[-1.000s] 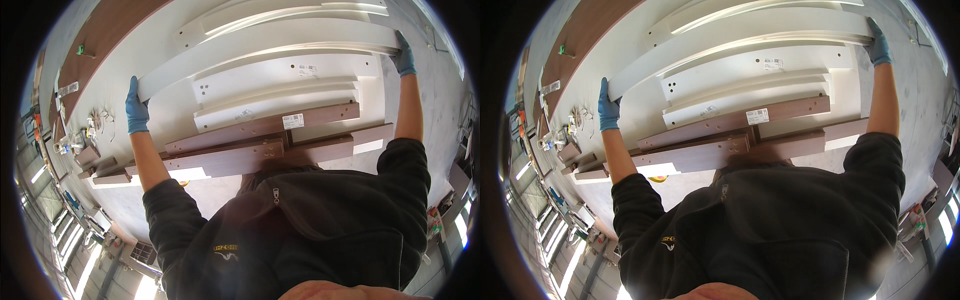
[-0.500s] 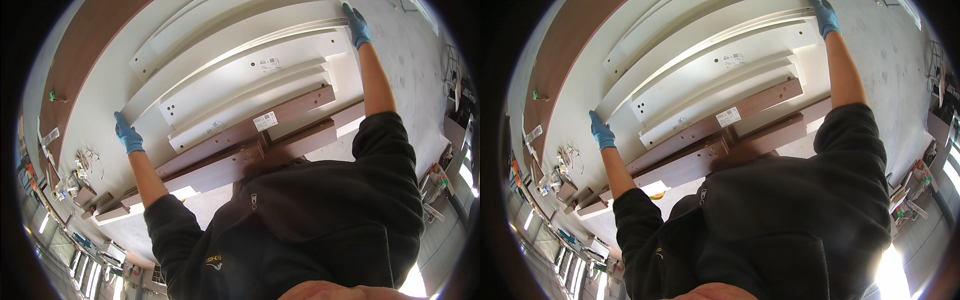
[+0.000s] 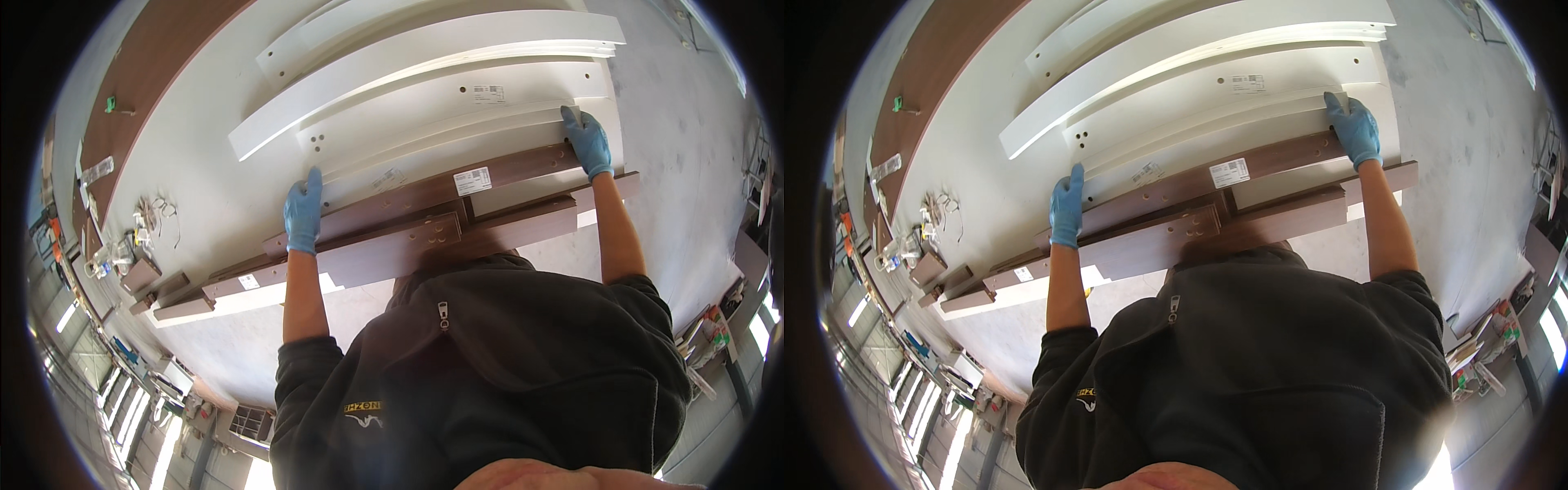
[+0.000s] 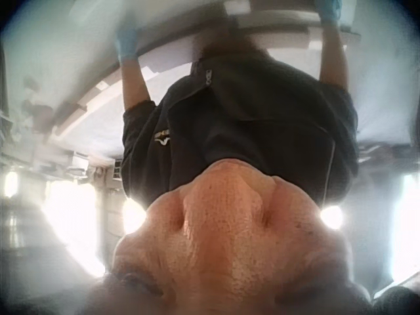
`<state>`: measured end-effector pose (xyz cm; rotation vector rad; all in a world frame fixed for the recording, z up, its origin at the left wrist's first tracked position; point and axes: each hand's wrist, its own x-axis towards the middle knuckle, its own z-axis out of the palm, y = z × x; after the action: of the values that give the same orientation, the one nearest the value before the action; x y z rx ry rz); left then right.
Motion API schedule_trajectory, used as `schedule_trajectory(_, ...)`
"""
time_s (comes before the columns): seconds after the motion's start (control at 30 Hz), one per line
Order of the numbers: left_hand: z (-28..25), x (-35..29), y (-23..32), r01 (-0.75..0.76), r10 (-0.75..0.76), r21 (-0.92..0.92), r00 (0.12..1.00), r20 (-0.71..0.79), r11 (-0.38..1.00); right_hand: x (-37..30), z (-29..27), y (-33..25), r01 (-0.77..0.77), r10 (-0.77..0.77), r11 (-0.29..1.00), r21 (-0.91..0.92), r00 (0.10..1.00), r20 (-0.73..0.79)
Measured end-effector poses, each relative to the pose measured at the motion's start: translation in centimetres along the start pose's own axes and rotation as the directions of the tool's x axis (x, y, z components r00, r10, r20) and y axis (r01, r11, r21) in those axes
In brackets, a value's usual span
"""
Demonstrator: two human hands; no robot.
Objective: The person handles white and brown flat-pack panels, wipes them with a cloth, and uses a utility knife to trim edges. They stack and align panels on a workbench, then place them on the floor in a workshop setting.
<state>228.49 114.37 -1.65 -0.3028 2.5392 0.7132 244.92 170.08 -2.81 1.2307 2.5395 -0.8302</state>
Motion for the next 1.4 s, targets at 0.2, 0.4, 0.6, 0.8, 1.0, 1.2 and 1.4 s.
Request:
schedule_trajectory(0.2,-0.5,-0.3,0.6,0.147,-0.150,-0.255,0.989,0.007,0.956,-0.3,-0.7,-1.2,-0.096,0.104,0.989,0.110,0.993,-0.063)
schedule_trajectory(0.4,-0.4,-1.0,1.3,-0.079,-0.022,-0.457,0.977,-0.212,0.886,0.7,-1.2,-2.7,0.095,-0.011,0.911,0.401,0.978,-0.207)
schedule_trajectory(0.6,-5.5,-0.7,4.9,-0.396,0.154,-0.595,0.896,-0.416,0.700,1.5,-5.2,-6.8,0.329,-0.039,0.676,0.659,0.909,-0.414)
schedule_trajectory(0.8,-11.6,-3.3,5.5,-0.367,0.189,-0.739,0.929,-0.317,0.565,-1.1,-9.9,-9.0,0.268,-0.053,0.694,0.668,0.944,-0.324)
schedule_trajectory(1.0,-18.5,-5.6,0.9,-0.404,0.416,-0.719,0.893,-0.175,0.565,-5.5,-9.7,-6.5,0.303,-0.247,0.716,0.629,0.953,-0.177)
schedule_trajectory(1.2,-25.3,-13.5,-1.7,-0.811,0.489,-0.004,0.356,-0.797,0.585,-14.2,-3.1,-8.0,0.085,-0.302,0.327,0.941,0.953,0.019)
schedule_trajectory(1.4,-14.2,-24.2,3.5,-0.452,0.561,-0.816,0.594,-0.576,-0.360,-24.2,7.9,-10.5,0.047,-0.335,0.249,0.967,0.941,0.041)
